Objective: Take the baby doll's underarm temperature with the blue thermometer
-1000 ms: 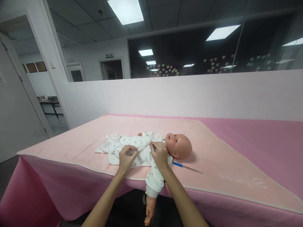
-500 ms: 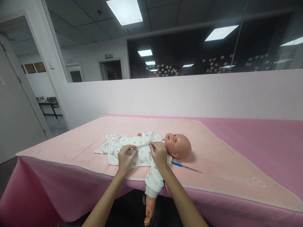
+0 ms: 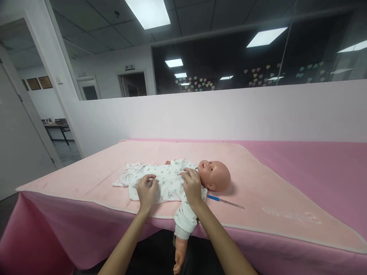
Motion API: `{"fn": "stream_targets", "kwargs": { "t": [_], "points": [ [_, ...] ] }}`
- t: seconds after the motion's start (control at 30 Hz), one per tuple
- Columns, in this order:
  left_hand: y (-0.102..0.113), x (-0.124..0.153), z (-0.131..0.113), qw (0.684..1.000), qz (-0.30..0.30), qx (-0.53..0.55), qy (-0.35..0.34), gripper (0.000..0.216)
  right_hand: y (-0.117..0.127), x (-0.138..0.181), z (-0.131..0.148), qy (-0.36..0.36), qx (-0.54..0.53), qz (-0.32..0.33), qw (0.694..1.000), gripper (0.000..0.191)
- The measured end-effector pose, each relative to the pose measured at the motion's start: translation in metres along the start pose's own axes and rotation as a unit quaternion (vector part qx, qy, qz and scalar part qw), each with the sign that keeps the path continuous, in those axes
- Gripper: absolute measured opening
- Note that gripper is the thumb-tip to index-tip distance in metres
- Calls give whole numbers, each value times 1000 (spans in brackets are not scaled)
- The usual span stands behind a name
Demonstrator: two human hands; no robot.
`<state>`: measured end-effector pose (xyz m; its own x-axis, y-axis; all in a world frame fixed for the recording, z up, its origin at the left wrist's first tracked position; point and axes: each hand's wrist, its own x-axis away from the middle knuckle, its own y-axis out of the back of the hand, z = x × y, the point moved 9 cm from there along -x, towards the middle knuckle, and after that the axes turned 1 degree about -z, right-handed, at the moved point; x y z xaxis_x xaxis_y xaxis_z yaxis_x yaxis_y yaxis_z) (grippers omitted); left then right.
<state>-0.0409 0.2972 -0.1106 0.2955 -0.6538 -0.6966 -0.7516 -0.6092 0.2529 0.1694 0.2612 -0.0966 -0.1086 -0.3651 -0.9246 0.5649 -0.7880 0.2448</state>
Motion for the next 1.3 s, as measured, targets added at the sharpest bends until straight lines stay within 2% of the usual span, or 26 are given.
{"fn": "stream_targets", "kwargs": {
  "t": [0.17,0.23,0.3,0.4,0.47,0.57,0.67,0.77,0.87,0.93,1.1,1.23,1.3],
  "points": [
    [2,3,-10,999,7,-25,-33,21,35,11,15,67,1,34,997,35],
    [7,2,-22,996,-13,-61,-63,20,58,21,7,70,20,48,996,30],
    [2,-3,-41,989,-7,-86,-122,20,82,32,-13,47,56,58,996,25],
    [-34,-13,-72,971,94,-64,-209,23,111,51,-54,-16,139,101,985,19],
    [-67,-20,-82,959,178,-26,-219,25,122,63,-81,-56,181,141,972,17],
    [-116,-22,-85,936,297,62,-178,26,129,78,-104,-86,200,179,960,19],
    [-147,-13,-75,914,379,90,-117,22,132,84,-111,-86,238,158,954,23],
    [-151,-5,-73,896,416,99,-119,23,133,85,-114,-96,298,133,940,30],
    [-147,0,-77,878,443,116,-143,25,128,87,-117,-113,312,162,929,33],
    [-146,0,-75,873,454,121,-129,27,126,87,-117,-121,306,174,928,33],
    [-151,0,-69,872,468,122,-82,32,127,88,-116,-132,291,173,932,32],
    [-150,1,-69,878,458,109,-87,39,128,87,-116,-143,268,171,937,26],
    [-149,0,-69,885,444,110,-90,34,128,85,-117,-157,247,176,940,23]
  ]
}}
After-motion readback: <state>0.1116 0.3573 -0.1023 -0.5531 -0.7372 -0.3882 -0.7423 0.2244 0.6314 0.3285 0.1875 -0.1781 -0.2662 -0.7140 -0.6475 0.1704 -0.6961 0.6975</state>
